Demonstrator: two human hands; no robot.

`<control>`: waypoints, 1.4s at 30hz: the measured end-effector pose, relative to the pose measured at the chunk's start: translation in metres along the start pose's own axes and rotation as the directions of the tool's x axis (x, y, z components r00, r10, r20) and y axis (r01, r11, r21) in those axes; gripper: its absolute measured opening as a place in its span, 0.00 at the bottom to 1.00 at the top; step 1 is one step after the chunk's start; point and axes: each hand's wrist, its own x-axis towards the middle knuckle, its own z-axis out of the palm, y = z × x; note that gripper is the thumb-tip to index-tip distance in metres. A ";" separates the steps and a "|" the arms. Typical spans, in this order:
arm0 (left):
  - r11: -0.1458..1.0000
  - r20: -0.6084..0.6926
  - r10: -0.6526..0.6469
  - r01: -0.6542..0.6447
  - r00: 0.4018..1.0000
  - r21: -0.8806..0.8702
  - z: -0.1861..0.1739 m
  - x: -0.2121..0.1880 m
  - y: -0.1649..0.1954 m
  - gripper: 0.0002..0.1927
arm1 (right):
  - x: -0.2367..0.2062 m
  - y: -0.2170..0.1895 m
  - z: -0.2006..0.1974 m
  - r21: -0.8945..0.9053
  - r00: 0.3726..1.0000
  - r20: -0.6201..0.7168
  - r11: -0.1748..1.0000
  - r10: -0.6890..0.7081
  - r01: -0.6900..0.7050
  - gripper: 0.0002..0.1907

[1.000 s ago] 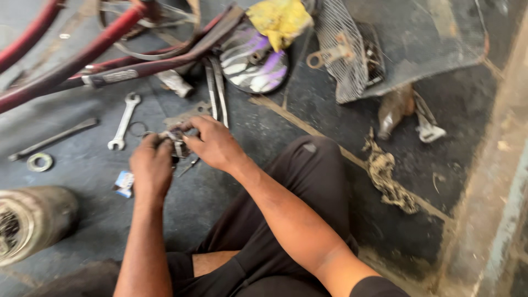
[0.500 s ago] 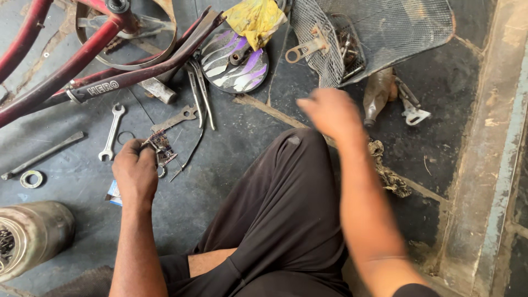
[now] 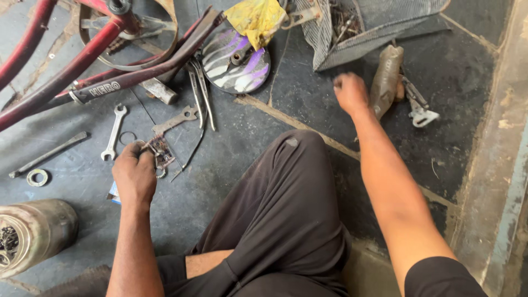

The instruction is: The person sits on the floor and assembles a bicycle ball bearing. They open a small packet, pour ball bearings into their hand, and carefully place them into a bearing cage. They then place the cage into a bearing ring and continue adding bearings.

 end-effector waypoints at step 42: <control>0.995 -0.027 0.084 -0.085 0.996 -0.056 0.006 0.016 0.000 0.15 | 0.011 -0.306 -0.001 0.489 0.906 0.353 0.872 -0.234 0.035 0.09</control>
